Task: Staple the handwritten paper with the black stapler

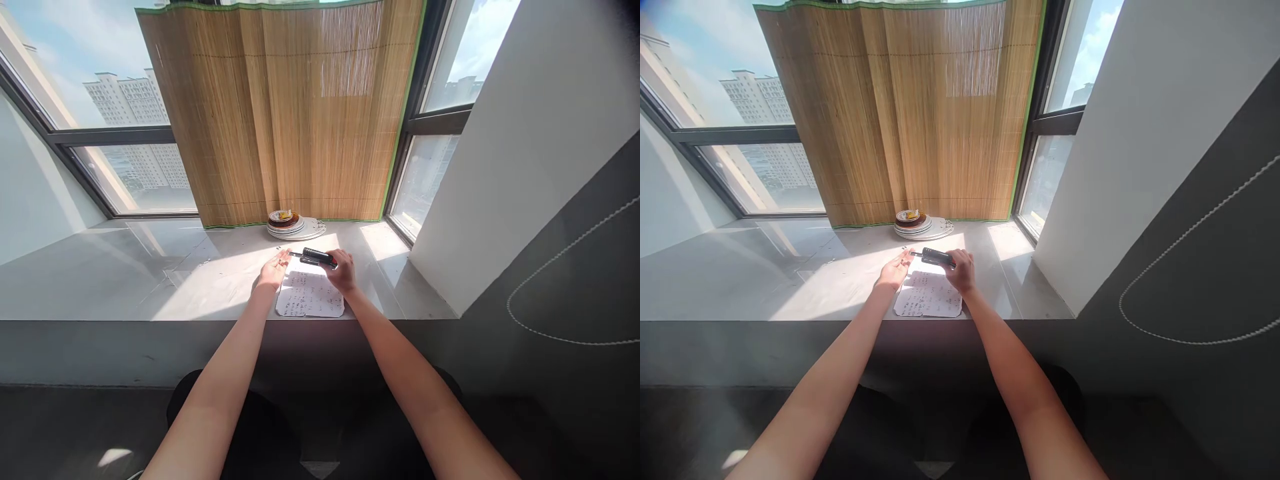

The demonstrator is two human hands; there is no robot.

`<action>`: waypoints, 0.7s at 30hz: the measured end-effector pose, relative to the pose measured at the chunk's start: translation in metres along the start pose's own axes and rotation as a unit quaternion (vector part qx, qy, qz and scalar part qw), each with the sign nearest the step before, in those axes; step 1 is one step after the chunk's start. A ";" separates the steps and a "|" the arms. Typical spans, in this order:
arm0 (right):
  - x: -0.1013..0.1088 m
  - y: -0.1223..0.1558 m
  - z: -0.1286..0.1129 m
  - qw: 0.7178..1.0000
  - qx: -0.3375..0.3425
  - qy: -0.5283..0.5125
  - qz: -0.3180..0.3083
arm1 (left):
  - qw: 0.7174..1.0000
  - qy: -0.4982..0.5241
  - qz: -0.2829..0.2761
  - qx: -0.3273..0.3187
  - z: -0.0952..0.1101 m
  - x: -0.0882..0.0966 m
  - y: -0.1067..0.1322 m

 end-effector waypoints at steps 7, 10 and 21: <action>-0.006 0.000 0.014 0.986 -0.110 -0.035 -0.119 | 0.996 0.033 0.002 -0.086 0.006 -0.002 0.004; -0.007 0.001 0.012 0.986 -0.091 -0.028 -0.134 | 0.997 0.007 -0.042 -0.069 0.004 -0.007 0.009; -0.003 0.015 -0.042 0.957 0.267 0.045 -0.101 | 0.954 -0.111 -0.277 -0.037 0.000 -0.025 0.035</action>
Point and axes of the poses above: each hand's wrist, its own y-axis away from the middle knuckle, its own x-axis out of the back of the hand, z = x × y, the point moved 2 cm from there along -y, towards the middle knuckle, and after that the axes turned 9 degrees about -x, right-handed, at the moved point
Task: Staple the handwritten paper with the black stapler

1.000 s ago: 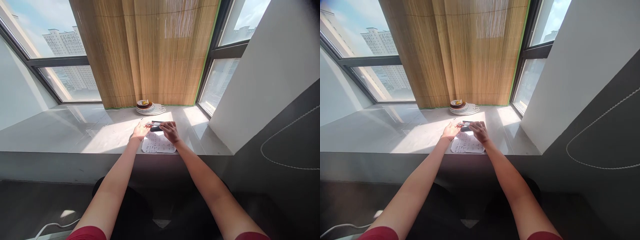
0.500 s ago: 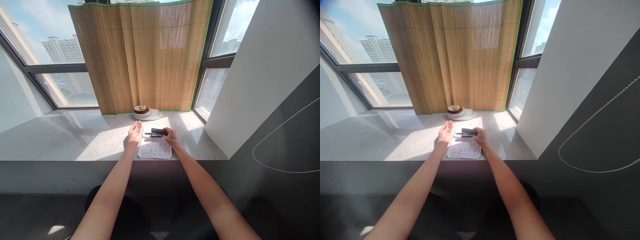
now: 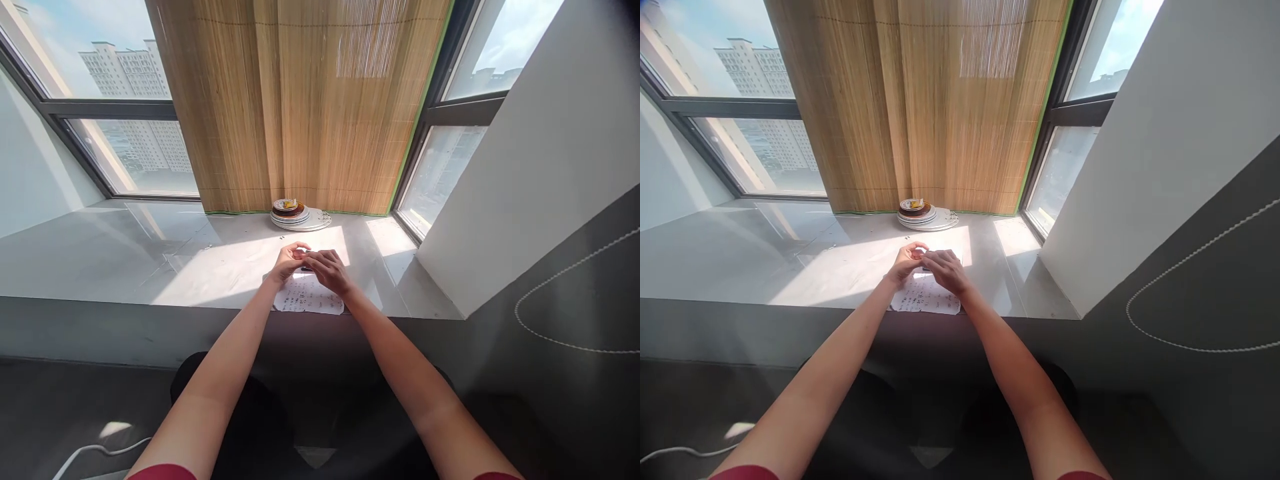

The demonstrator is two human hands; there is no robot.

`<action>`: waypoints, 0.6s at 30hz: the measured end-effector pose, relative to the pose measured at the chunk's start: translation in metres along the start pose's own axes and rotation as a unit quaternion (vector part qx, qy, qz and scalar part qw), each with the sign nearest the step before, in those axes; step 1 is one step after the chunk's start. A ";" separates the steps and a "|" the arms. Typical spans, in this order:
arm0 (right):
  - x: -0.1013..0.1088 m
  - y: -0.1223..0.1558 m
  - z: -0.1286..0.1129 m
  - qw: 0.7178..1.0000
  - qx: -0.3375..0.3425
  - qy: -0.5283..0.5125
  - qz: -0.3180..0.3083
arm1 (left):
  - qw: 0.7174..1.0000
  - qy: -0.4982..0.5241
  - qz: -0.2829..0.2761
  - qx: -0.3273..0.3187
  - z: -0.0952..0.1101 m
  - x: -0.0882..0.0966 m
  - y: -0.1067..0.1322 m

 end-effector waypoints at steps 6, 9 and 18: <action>0.002 0.000 0.013 0.994 -0.059 -0.048 0.076 | 0.999 -0.012 0.040 -0.029 0.003 0.005 -0.002; 0.005 -0.008 0.051 0.962 -0.239 -0.078 0.105 | 0.983 -0.022 0.164 -0.081 0.005 0.017 -0.004; -0.003 -0.014 0.168 0.880 -0.467 -0.089 0.025 | 0.952 -0.049 0.292 -0.072 -0.005 0.033 -0.004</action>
Point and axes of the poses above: each hand's wrist, its own y-axis away from the middle knuckle, its own x-axis out of the back of the hand, z = x × y, the point moved 2 cm from there along -y, towards the middle knuckle, and after that the axes turned 9 degrees about -x, right-handed, at the moved point
